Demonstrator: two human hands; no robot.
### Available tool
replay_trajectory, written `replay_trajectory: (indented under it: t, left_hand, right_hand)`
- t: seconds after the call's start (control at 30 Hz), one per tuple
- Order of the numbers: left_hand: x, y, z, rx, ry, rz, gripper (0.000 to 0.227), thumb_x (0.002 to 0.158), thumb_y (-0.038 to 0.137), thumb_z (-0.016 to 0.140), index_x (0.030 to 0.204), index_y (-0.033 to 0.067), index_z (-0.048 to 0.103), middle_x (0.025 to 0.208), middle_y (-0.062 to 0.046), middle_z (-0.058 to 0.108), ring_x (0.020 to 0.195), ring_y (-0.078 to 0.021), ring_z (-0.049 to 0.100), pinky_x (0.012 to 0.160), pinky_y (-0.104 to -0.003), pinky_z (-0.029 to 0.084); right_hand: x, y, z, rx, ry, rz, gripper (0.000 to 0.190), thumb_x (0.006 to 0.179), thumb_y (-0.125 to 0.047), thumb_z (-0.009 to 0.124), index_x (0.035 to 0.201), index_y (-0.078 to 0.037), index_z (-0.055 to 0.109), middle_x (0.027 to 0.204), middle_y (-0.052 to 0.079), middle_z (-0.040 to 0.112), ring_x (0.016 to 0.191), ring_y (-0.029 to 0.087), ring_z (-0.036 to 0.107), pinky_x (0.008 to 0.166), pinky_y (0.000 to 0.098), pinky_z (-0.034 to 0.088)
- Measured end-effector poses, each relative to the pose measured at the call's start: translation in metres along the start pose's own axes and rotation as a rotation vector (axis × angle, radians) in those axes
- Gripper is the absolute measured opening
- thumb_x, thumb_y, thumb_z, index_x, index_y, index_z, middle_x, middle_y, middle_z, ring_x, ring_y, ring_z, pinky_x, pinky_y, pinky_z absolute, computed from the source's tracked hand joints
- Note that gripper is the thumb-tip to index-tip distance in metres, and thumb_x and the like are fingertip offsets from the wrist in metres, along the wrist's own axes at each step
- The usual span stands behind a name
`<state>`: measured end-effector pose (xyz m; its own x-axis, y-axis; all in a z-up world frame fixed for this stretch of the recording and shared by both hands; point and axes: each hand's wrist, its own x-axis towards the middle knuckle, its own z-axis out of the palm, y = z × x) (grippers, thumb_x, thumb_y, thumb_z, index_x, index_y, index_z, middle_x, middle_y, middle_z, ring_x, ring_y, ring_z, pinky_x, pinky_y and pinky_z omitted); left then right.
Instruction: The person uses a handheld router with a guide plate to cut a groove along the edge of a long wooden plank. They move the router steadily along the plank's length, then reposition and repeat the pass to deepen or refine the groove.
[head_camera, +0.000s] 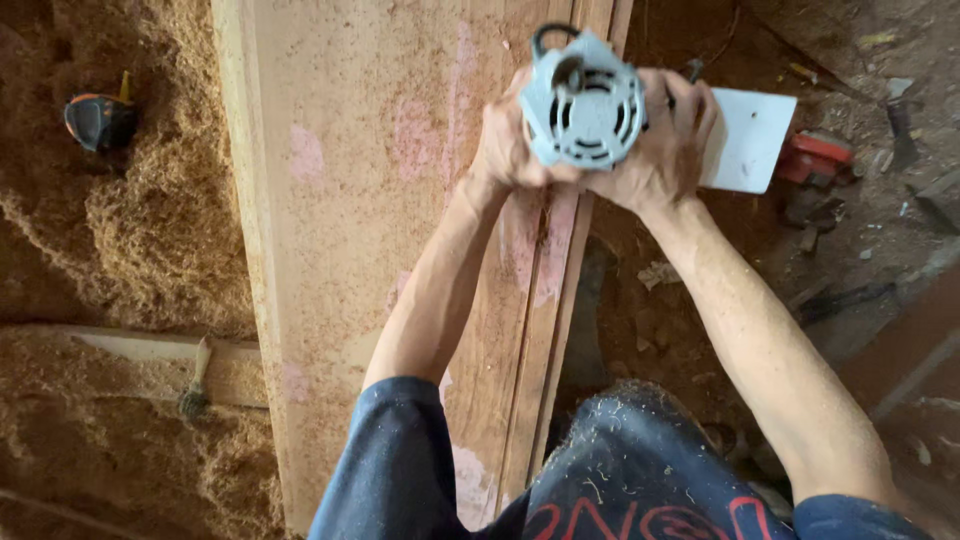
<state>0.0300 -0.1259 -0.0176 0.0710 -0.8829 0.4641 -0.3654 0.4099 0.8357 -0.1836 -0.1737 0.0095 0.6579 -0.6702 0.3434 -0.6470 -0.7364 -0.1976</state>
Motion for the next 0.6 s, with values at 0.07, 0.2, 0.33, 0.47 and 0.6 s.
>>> replay_trajectory:
  t: [0.07, 0.2, 0.33, 0.47, 0.6]
  left_hand:
    - [0.011, -0.006, -0.002, 0.026, 0.012, 0.016, 0.080, 0.079, 0.049, 0.087, 0.134, -0.0009, 0.056, 0.129, -0.020, 0.067, 0.113, -0.0340, 0.074, 0.098, -0.038, 0.065]
    - [0.024, -0.012, -0.003, 0.056, -0.014, 0.035, 0.071, 0.077, 0.038, 0.089, 0.132, 0.0029, 0.059, 0.128, -0.020, 0.067, 0.117, -0.0370, 0.071, 0.102, -0.041, 0.061]
    - [0.023, -0.005, -0.006, 0.042, 0.006, -0.011, 0.077, 0.074, 0.038, 0.090, 0.134, 0.0023, 0.058, 0.125, -0.019, 0.068, 0.114, -0.0360, 0.072, 0.101, -0.041, 0.062]
    - [0.021, -0.002, -0.004, -0.016, 0.030, -0.033, 0.084, 0.073, 0.044, 0.092, 0.135, 0.0008, 0.056, 0.127, -0.019, 0.068, 0.116, -0.0348, 0.073, 0.103, -0.041, 0.062]
    - [0.021, -0.006, -0.002, 0.015, 0.041, 0.030, 0.096, 0.072, 0.058, 0.090, 0.137, -0.0021, 0.053, 0.128, -0.020, 0.067, 0.117, -0.0355, 0.072, 0.103, -0.043, 0.060]
  right_hand:
    - [0.009, 0.009, 0.005, -0.026, 0.009, -0.006, 0.100, 0.075, -0.088, 0.075, 0.133, -0.009, 0.057, 0.129, 0.007, 0.050, 0.131, 0.028, 0.040, 0.112, 0.0560, 0.032]
    - [0.016, 0.019, 0.011, 0.034, -0.014, 0.078, 0.101, 0.074, -0.085, 0.076, 0.132, -0.006, 0.052, 0.132, 0.010, 0.048, 0.132, 0.028, 0.040, 0.112, 0.0567, 0.033]
    - [0.014, 0.015, 0.008, -0.026, -0.047, 0.044, 0.102, 0.074, -0.082, 0.079, 0.136, -0.007, 0.049, 0.136, 0.008, 0.048, 0.134, 0.029, 0.038, 0.113, 0.0555, 0.033]
    - [0.012, 0.014, 0.006, -0.024, -0.028, 0.060, 0.104, 0.071, -0.080, 0.081, 0.136, -0.006, 0.049, 0.132, 0.011, 0.048, 0.132, 0.029, 0.039, 0.112, 0.0544, 0.033]
    - [0.011, 0.014, 0.009, 0.055, -0.054, 0.148, 0.105, 0.069, -0.080, 0.083, 0.134, -0.007, 0.048, 0.131, 0.012, 0.047, 0.130, 0.029, 0.039, 0.113, 0.0550, 0.034]
